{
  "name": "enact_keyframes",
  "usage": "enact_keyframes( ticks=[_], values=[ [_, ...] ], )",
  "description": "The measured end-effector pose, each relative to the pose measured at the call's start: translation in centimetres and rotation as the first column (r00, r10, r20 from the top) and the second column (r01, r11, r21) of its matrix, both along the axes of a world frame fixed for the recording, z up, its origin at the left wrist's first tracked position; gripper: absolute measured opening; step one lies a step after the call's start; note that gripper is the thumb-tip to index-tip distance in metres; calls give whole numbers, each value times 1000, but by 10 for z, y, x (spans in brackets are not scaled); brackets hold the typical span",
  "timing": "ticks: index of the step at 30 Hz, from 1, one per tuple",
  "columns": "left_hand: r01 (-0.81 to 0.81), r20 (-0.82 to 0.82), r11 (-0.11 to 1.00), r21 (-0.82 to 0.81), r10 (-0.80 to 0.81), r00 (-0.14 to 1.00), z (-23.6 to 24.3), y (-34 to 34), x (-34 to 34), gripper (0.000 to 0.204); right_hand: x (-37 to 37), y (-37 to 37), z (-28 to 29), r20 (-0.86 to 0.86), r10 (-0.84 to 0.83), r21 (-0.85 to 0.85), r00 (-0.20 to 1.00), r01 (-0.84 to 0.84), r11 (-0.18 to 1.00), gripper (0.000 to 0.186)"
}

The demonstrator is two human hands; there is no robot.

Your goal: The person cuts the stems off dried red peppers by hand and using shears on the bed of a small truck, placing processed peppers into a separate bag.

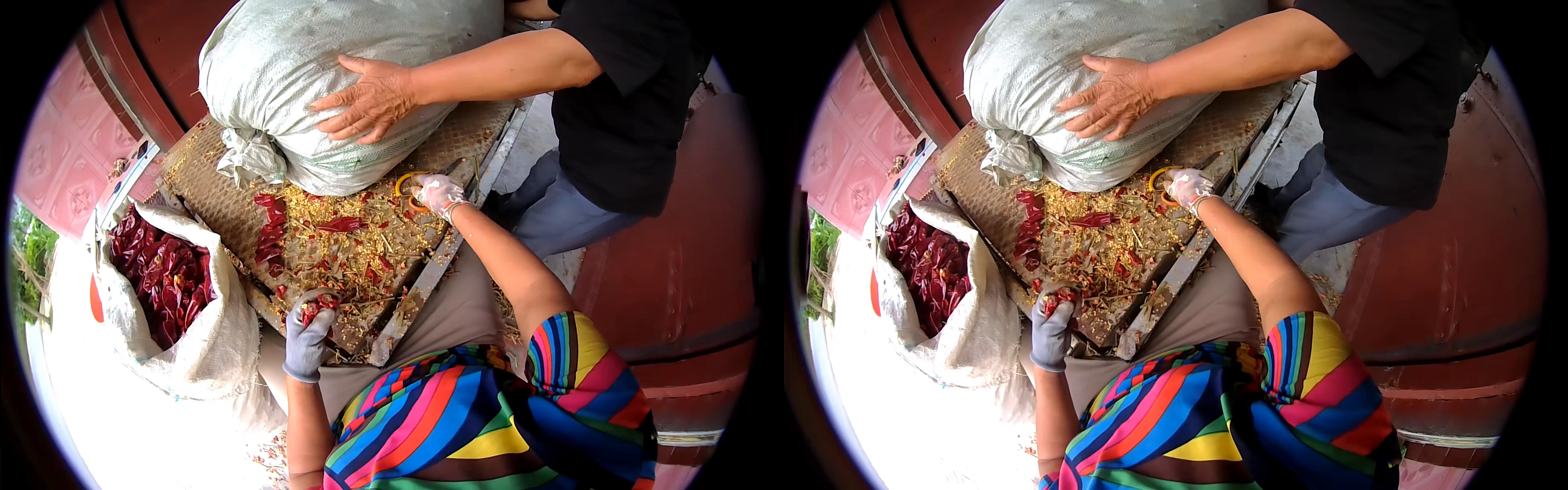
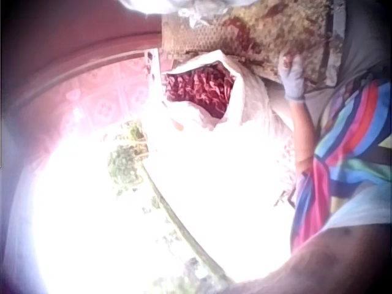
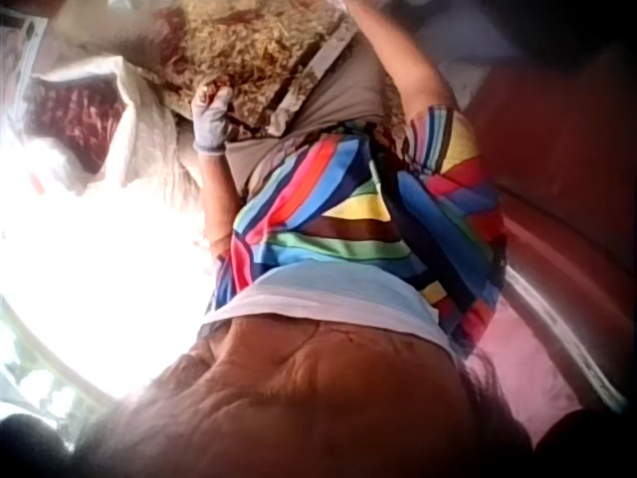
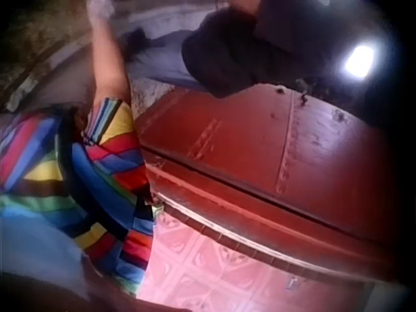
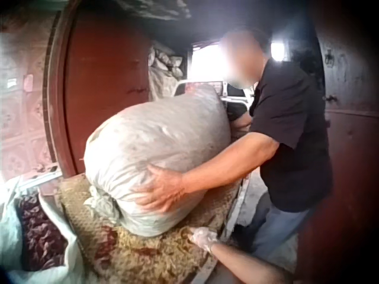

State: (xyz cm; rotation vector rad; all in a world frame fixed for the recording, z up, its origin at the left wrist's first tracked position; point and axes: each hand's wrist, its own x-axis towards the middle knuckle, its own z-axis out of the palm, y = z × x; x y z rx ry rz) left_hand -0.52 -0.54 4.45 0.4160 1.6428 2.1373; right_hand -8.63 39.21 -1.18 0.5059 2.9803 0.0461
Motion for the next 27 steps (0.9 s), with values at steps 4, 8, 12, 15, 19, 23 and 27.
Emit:
enact_keyframes(
  ticks=[4,8,12,15,19,23,27],
  values=[
    [-26,42,999,36,25,999,-4,-10,0,30,-6,-20,2,167,-11,204,986,-24,979,32],
    [-49,13,998,-28,49,999,-3,-9,3,29,12,-34,35,119,-136,208,984,109,972,22],
    [-36,-57,997,-64,32,998,8,0,2,27,6,-1,10,655,123,416,745,-493,764,33],
    [-86,-140,991,-106,71,988,1,-5,2,27,29,-28,49,213,-187,142,959,159,977,31],
    [-101,-110,993,-68,93,989,-6,1,0,26,33,6,19,52,-266,22,963,265,964,29],
    [-138,5,990,1,138,990,-9,1,0,22,41,4,32,143,-292,-111,946,309,945,27],
    [-110,-80,994,-12,109,991,-16,-1,0,21,56,-10,45,183,-250,-124,951,275,953,33]
  ],
)
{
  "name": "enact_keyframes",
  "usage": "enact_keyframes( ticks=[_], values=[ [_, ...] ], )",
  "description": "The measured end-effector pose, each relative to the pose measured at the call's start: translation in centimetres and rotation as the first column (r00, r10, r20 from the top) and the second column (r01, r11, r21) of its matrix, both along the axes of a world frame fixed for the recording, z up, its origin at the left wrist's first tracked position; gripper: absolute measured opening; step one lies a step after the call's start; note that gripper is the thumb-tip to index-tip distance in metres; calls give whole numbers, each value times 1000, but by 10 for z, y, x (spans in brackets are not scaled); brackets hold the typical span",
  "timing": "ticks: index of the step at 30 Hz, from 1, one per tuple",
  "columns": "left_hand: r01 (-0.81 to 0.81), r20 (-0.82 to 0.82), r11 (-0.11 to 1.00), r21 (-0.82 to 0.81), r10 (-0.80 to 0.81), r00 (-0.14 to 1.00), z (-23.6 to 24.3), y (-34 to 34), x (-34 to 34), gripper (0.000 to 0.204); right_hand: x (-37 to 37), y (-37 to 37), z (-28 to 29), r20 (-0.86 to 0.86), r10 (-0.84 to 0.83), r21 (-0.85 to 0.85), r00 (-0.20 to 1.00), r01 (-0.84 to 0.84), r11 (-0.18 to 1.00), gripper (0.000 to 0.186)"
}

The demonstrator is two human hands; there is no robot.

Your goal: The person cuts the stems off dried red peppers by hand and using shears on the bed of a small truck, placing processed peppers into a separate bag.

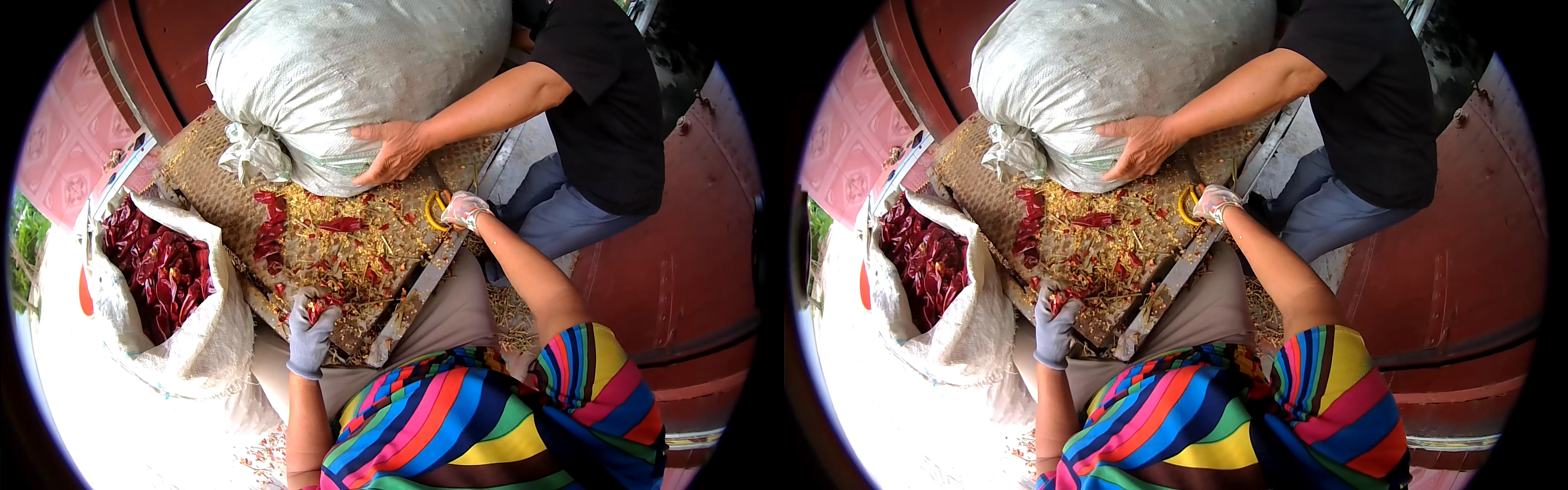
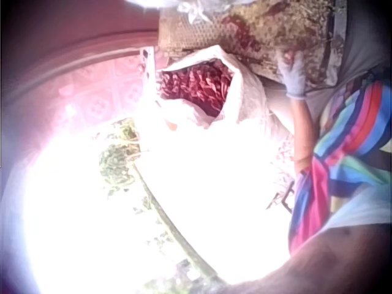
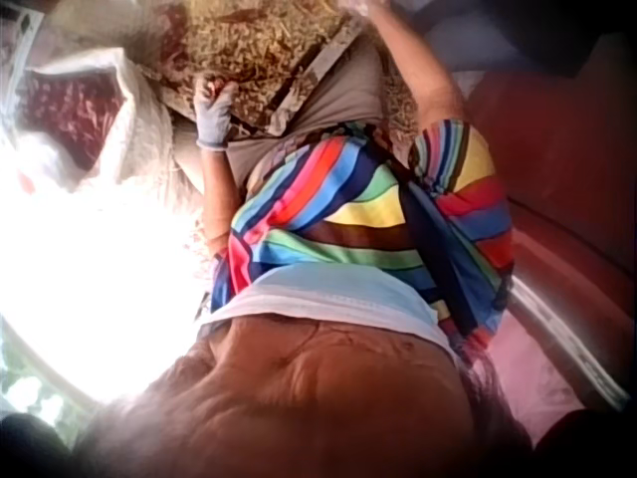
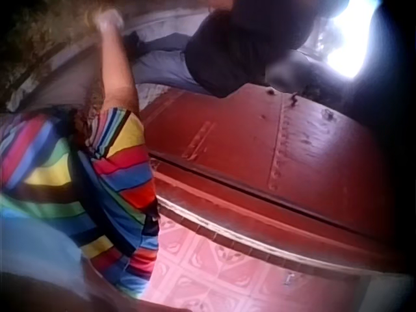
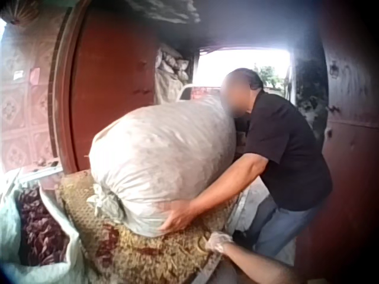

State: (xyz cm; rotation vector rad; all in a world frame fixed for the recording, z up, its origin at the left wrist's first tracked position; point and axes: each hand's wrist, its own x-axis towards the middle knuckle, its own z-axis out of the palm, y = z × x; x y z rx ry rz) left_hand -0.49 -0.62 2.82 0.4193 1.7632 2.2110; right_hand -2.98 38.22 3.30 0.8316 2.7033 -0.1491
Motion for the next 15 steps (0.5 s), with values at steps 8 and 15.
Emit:
enact_keyframes(
  ticks=[8,15],
  values=[
    [14,141,997,73,-24,990,-1,-1,-3,22,40,22,-39,-85,179,-42,980,-183,982,39],
    [-14,214,983,182,-26,976,-9,-1,-4,24,107,-45,-13,-225,-366,-956,903,-132,262,32]
  ],
)
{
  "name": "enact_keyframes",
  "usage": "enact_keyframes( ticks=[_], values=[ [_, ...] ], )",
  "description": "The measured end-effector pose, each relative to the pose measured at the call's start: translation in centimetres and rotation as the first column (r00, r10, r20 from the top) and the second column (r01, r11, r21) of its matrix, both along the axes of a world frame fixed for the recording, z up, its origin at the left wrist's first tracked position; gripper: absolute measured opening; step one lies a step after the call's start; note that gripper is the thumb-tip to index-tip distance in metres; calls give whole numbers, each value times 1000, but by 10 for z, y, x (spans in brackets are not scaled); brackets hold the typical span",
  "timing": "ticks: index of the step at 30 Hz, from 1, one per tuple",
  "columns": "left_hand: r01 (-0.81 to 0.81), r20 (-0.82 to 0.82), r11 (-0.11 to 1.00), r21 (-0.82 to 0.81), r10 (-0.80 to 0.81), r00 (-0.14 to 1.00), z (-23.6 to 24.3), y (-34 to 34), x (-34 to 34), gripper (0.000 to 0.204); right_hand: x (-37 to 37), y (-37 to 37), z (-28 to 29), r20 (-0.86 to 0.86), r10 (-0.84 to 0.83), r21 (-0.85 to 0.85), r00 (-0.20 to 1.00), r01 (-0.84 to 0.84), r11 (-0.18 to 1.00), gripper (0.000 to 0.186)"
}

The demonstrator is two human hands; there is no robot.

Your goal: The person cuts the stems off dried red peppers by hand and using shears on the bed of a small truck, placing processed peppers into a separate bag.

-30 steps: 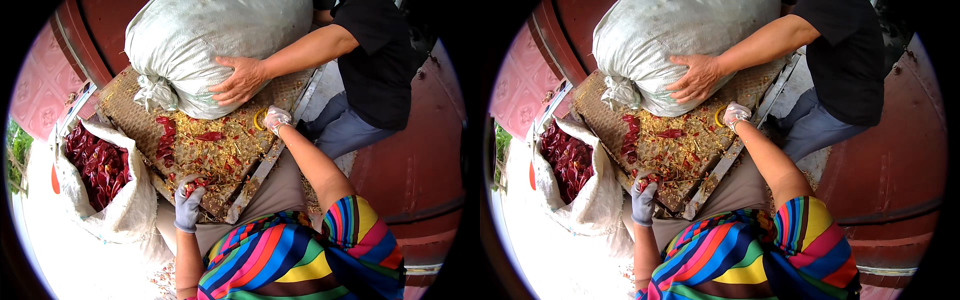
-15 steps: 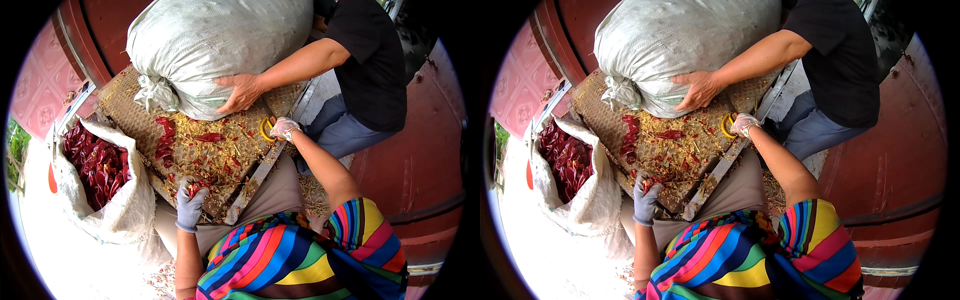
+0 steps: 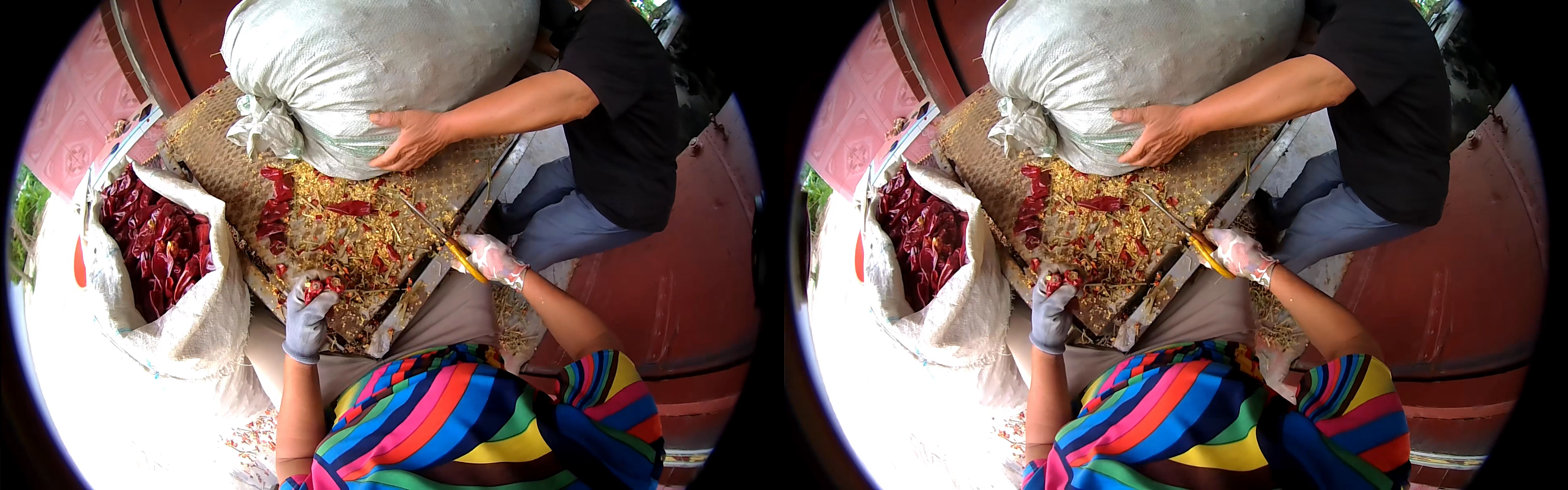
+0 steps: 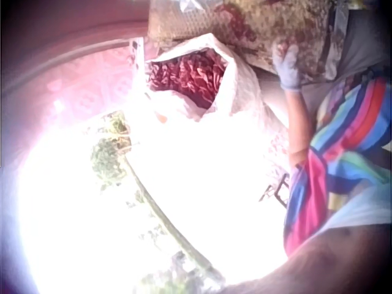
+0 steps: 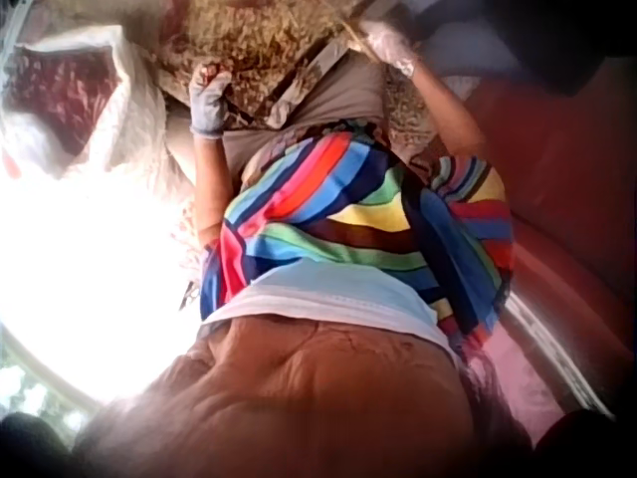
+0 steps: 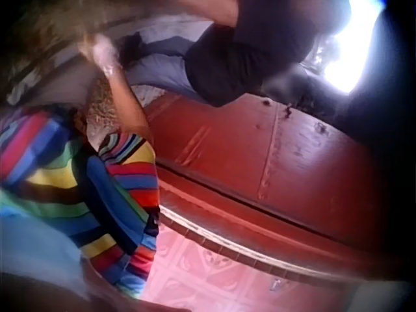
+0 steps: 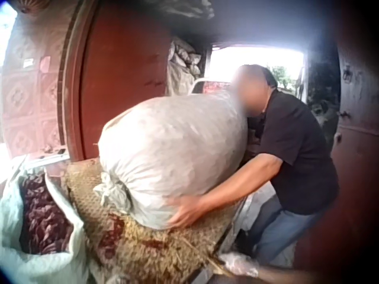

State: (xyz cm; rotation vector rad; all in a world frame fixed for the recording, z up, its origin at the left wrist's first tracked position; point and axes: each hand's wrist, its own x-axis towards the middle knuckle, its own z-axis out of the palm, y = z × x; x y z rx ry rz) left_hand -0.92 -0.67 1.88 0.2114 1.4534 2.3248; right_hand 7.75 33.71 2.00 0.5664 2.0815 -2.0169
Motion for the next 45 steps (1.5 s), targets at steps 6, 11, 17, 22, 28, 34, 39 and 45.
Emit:
enact_keyframes(
  ticks=[6,11,17,22,28,34,39,45],
  values=[
    [-10,16,999,40,9,1000,10,-5,4,24,-13,-77,61,144,597,909,790,-343,235,58],
    [-6,48,990,141,0,999,0,-1,5,25,-14,-98,76,47,663,980,747,-164,115,79],
    [-8,69,978,208,-6,998,0,-2,5,27,-17,-108,87,129,679,984,722,-180,5,84],
    [7,79,968,252,-28,996,-9,-5,6,28,-19,-108,75,183,651,982,737,-167,-87,83],
    [28,133,972,233,-60,989,-6,-2,6,29,-27,-110,85,310,630,946,712,-299,-128,67],
    [69,137,957,281,-111,984,-19,-4,2,31,-33,-101,70,282,672,945,685,-318,-72,65],
    [49,211,956,290,-114,971,-29,0,4,31,-31,-94,49,175,728,958,662,-285,29,68],
    [171,133,898,406,-243,961,-27,0,4,29,-25,-96,48,264,669,950,695,-307,-56,70]
  ],
)
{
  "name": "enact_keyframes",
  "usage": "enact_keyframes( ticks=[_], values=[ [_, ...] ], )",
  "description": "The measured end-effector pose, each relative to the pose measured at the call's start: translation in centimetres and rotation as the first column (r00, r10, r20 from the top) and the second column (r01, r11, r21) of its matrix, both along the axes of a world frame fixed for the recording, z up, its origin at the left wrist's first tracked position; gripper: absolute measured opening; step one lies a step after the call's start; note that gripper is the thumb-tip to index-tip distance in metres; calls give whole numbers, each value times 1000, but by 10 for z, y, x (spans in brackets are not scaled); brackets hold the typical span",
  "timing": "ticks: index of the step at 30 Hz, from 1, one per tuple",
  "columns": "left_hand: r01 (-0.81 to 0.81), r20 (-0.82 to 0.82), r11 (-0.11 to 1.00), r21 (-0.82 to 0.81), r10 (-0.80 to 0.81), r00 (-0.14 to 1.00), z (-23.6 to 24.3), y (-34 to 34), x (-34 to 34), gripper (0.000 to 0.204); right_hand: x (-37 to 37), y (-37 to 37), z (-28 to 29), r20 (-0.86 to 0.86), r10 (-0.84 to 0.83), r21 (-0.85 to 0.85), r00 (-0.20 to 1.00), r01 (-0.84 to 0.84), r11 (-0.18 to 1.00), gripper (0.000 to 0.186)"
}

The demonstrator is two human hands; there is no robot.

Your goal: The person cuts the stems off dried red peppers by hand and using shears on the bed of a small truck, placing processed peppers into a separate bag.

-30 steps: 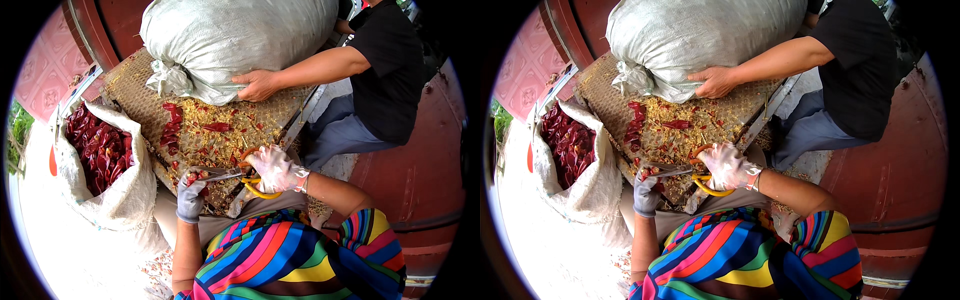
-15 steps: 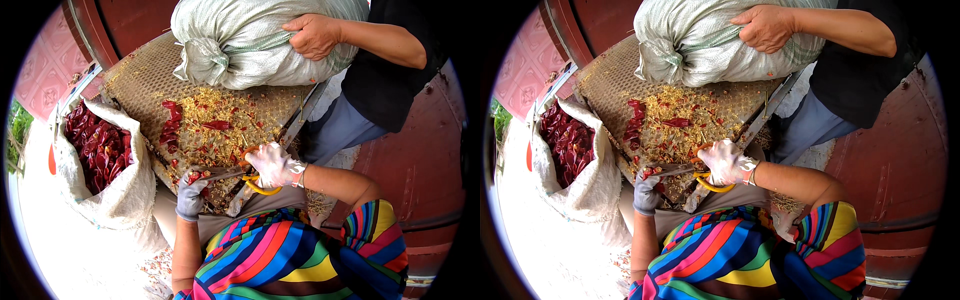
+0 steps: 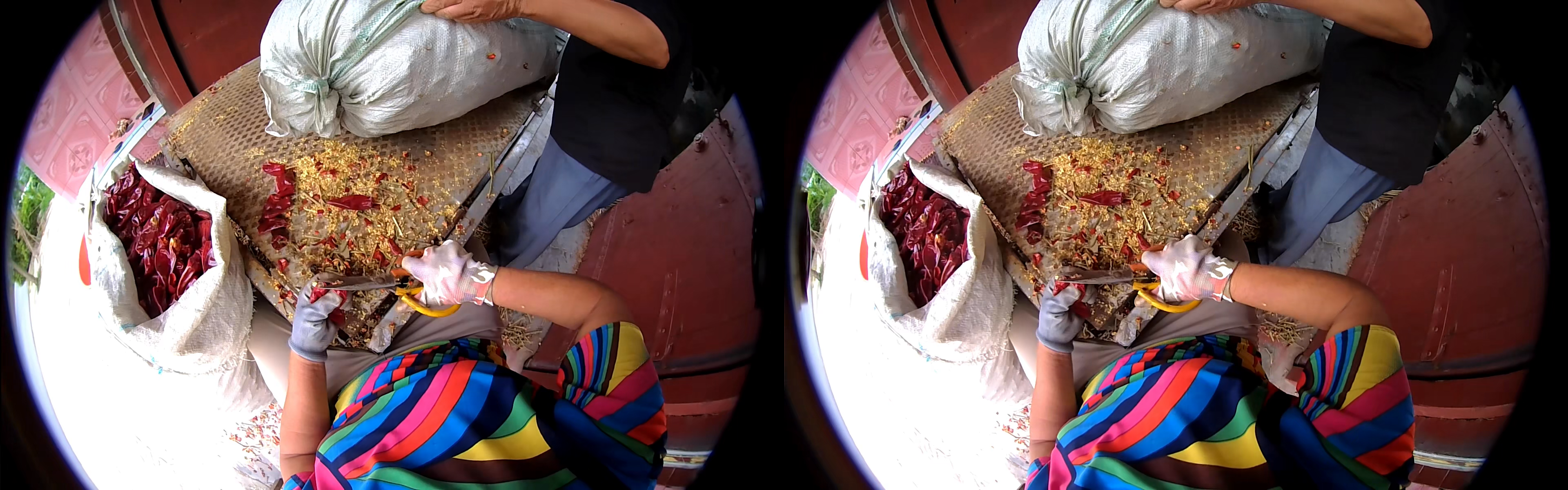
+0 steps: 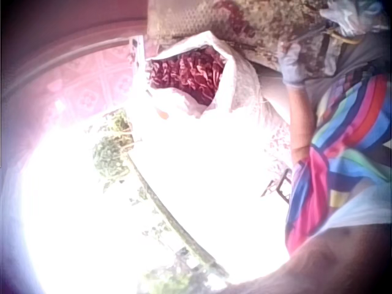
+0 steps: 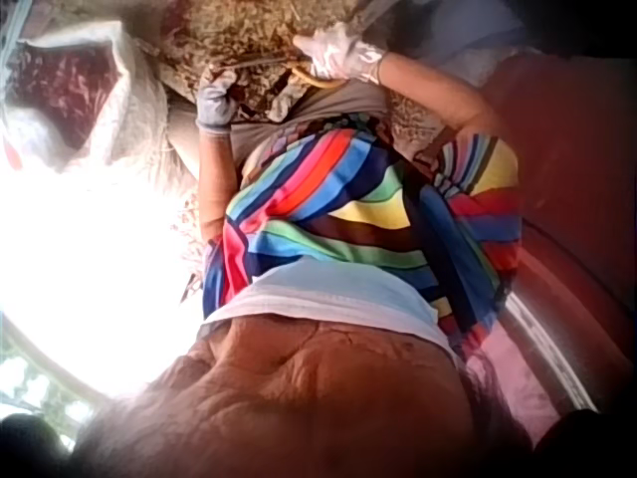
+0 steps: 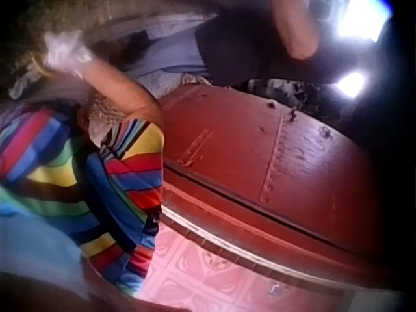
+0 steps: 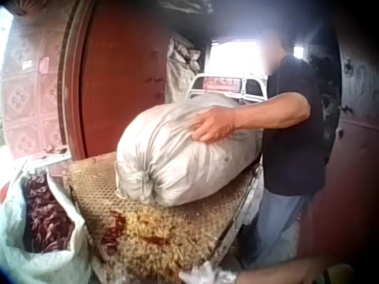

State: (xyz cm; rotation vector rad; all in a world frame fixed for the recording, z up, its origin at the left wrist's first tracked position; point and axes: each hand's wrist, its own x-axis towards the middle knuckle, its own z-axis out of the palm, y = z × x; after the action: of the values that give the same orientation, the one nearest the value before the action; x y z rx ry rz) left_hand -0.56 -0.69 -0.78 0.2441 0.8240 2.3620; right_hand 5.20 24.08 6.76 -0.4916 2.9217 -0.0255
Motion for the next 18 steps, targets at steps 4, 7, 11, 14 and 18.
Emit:
enact_keyframes(
  ticks=[4,7,11,14,18],
  values=[
    [-24,-2,1000,-13,24,1000,0,2,5,29,5,7,-6,68,47,-106,997,-40,994,70],
    [-16,-7,1000,-20,16,1000,1,2,3,29,7,10,-15,116,-63,-330,991,98,939,66],
    [-35,5,999,-24,35,999,1,-2,4,30,12,16,-11,20,-44,-374,999,48,926,69],
    [-69,25,998,-1,69,997,1,-3,6,32,17,14,10,-42,-34,-128,999,28,991,68],
    [-72,34,997,-12,72,997,-3,-7,5,34,19,3,34,64,-101,59,993,97,994,60]
  ],
)
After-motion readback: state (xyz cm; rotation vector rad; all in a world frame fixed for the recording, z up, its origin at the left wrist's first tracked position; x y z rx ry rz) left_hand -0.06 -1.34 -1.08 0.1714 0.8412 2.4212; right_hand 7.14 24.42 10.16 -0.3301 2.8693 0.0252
